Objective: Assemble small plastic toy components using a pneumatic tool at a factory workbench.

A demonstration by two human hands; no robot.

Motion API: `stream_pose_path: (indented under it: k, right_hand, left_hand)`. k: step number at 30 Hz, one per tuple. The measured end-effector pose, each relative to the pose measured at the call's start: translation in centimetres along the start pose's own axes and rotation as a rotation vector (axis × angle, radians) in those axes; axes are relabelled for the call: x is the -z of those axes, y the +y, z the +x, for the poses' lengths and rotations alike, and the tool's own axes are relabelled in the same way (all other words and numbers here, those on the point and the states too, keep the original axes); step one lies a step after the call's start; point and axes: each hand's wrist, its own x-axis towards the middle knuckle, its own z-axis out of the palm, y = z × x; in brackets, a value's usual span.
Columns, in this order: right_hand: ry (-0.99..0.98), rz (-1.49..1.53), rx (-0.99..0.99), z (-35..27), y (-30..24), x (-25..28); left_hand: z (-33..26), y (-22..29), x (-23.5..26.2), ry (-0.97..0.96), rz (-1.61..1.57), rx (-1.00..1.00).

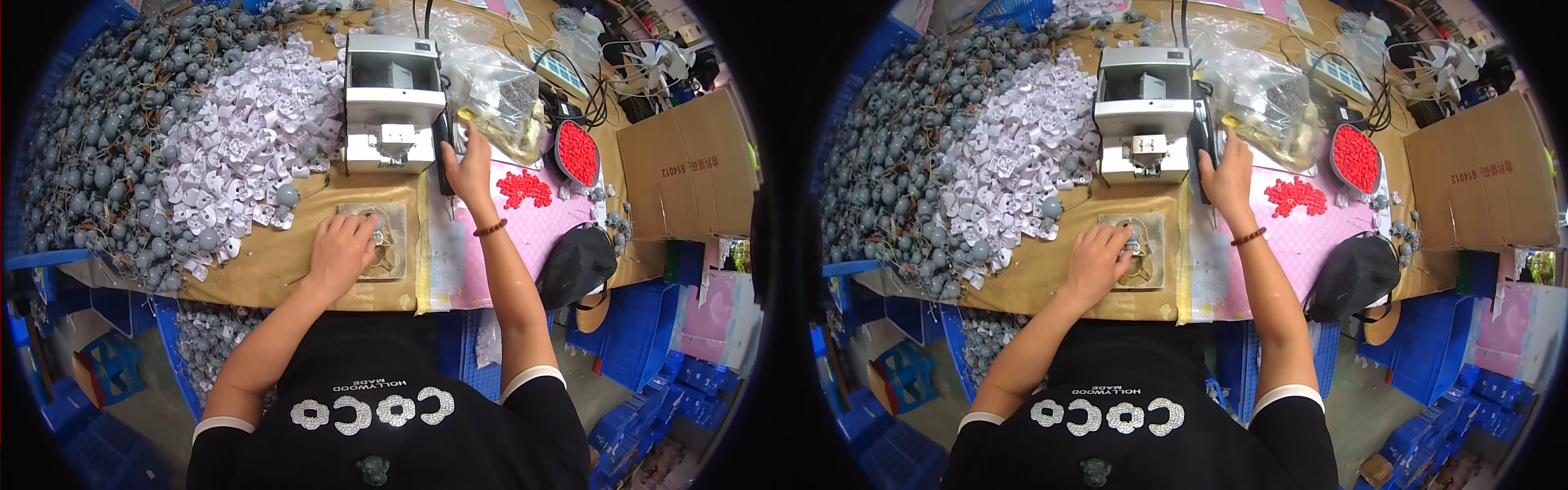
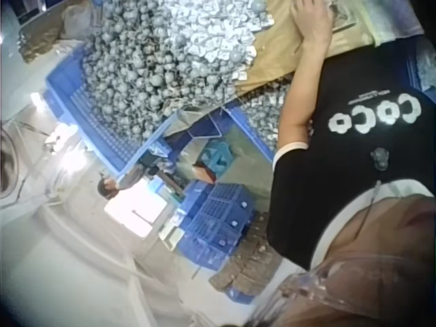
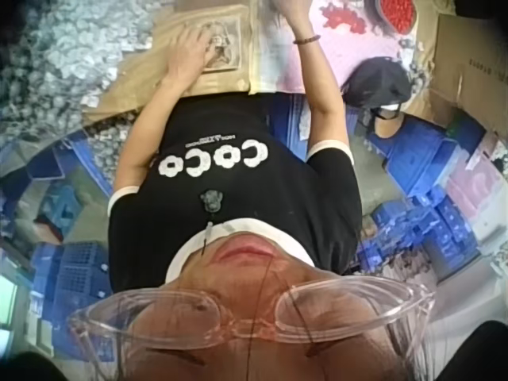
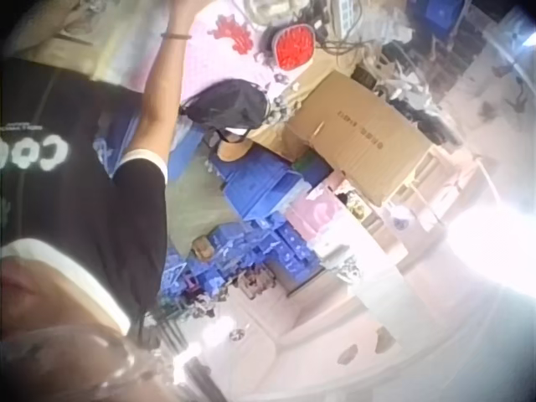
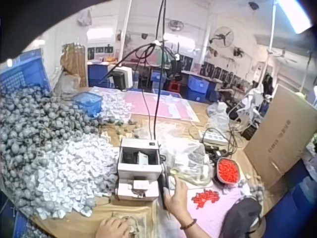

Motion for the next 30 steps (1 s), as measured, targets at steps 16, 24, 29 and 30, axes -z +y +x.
stream_pose_path:
  k: [16,24,29,30]
  right_hand:
    - [-0.082,1.228,-0.148,5.7,-12.3,8.4]
    - [-0.045,1.040,-0.027,8.7,-14.1,3.3]
    - [-0.184,1.053,-0.175,7.5,-14.4,2.4]
    - [-0.231,1.030,-0.165,6.6,-14.3,2.8]
  left_hand:
    - [0.2,0.0,-0.2,0.060,-0.062,0.064]
    - [0.0,0.2,-0.5,0.033,-0.081,0.124]
    - [-0.1,0.1,-0.4,0.007,-0.117,0.164]
    - [-0.1,0.0,-0.5,0.018,-0.123,0.160]
